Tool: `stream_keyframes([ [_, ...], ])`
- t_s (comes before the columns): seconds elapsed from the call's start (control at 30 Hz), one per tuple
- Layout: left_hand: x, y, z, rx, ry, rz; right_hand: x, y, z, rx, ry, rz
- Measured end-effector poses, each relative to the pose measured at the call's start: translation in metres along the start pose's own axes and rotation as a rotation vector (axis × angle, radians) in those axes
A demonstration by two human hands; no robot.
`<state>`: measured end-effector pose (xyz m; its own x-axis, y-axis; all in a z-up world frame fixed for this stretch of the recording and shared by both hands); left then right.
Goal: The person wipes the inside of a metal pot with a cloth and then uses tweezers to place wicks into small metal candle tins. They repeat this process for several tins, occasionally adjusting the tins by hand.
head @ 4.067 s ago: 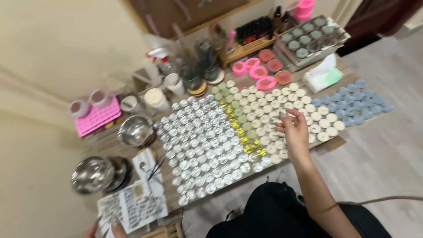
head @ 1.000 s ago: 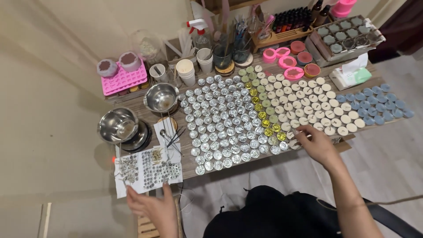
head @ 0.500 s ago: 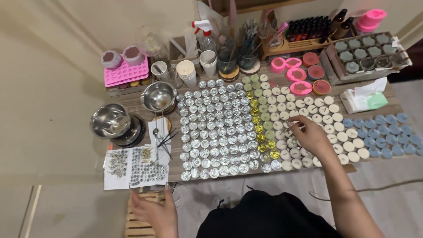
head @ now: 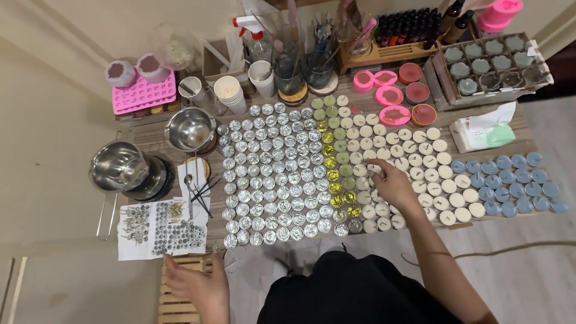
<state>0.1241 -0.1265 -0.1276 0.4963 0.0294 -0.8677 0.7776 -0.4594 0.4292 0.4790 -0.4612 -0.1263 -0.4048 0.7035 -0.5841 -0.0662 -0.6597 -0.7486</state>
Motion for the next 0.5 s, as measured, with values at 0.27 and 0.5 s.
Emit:
stream_keyframes([
  [0.27,-0.002,0.003,-0.002,0.032,0.012,-0.013,0.002,-0.019,-0.003,-0.066,-0.1,-0.131],
  [0.5,-0.006,0.0,-0.011,0.0,0.006,-0.025,0.018,-0.046,-0.015,-0.106,0.011,-0.075],
])
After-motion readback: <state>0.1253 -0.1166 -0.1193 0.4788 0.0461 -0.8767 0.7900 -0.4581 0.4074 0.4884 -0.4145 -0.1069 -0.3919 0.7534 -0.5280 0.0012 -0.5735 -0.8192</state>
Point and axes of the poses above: each hand's wrist, its own z-axis away from the middle knuckle, its own x-axis out of the palm, y = z × x, the point moved 2 cm from there along -z, towards the middle knuckle, and after that the axes turned 5 degrees about -z, right-handed, at the moved point
